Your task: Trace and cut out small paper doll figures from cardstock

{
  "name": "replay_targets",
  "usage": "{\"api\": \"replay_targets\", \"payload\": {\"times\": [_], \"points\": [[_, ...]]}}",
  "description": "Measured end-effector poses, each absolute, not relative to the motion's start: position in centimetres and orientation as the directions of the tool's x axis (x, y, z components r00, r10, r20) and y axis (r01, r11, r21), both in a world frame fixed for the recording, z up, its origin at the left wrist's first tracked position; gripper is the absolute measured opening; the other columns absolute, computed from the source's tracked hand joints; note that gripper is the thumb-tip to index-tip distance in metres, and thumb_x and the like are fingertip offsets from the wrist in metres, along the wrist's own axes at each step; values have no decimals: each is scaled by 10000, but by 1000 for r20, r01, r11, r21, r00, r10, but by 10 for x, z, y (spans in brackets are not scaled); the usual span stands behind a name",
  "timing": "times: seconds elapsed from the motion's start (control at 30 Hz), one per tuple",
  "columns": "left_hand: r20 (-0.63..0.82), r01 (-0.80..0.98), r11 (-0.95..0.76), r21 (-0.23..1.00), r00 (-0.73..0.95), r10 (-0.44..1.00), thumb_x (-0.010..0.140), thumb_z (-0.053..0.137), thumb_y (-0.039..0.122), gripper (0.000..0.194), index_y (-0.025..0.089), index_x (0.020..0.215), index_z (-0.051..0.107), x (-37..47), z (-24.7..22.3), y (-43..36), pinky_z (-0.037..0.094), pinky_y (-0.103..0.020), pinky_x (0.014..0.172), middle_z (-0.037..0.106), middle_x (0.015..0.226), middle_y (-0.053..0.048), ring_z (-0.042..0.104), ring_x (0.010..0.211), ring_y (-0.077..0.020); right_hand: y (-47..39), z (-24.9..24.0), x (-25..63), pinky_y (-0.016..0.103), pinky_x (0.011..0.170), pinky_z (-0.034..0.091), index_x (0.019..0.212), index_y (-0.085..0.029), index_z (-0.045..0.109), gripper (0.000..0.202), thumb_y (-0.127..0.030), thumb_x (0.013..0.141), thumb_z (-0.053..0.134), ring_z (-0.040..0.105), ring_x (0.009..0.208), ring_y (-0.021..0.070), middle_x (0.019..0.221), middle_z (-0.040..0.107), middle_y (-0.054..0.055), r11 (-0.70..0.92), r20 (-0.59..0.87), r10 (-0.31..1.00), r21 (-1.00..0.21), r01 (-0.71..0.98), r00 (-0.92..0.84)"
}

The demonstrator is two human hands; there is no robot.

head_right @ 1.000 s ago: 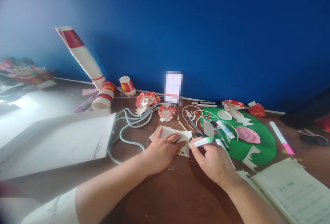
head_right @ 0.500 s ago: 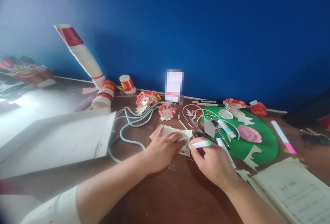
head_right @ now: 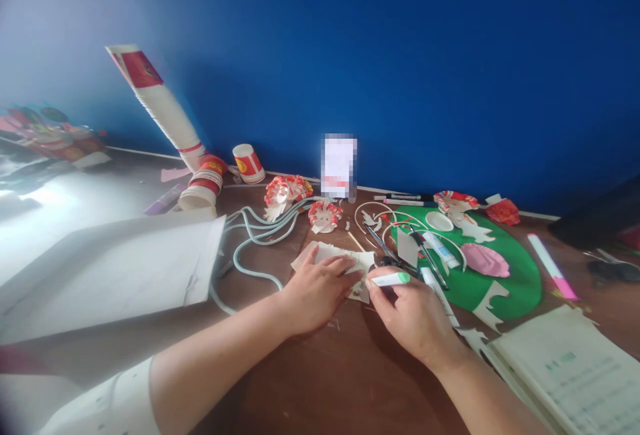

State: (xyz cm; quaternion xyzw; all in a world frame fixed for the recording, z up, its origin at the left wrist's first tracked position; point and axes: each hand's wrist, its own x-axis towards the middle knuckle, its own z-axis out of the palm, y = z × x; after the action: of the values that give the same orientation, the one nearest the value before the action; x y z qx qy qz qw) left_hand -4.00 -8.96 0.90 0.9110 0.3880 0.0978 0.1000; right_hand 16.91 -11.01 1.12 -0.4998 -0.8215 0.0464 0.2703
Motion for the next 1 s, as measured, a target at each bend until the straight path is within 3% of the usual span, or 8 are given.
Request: {"api": "replay_targets", "payload": {"times": [0.33,0.67,1.0], "points": [[110,693,-682,232,678,726,984,387,297,386,288,1338,540,-40,7,-89,219,-573,1154,556,1380,-58,473,1298,-249,-110,10,169,343,691,591,944,-279,641,112,-224,923,547,747,831,244,925,774,39,511,417,837,-365,778,-355],[106,677,-679,282,682,724,979,409,293,392,275,1350,535,-41,5,-88,192,-586,1168,545,1413,-53,453,1325,-247,-107,11,176,346,747,586,935,-275,649,118,-215,910,550,736,845,223,937,767,27,594,422,790,-350,725,-444],[65,691,-661,293,675,735,985,396,308,396,280,1360,522,-40,8,-87,185,-573,1175,527,1437,-38,431,1344,-236,-107,19,182,251,721,551,914,-260,662,136,-239,924,527,707,779,157,864,735,5,599,318,801,-403,692,-508]]}}
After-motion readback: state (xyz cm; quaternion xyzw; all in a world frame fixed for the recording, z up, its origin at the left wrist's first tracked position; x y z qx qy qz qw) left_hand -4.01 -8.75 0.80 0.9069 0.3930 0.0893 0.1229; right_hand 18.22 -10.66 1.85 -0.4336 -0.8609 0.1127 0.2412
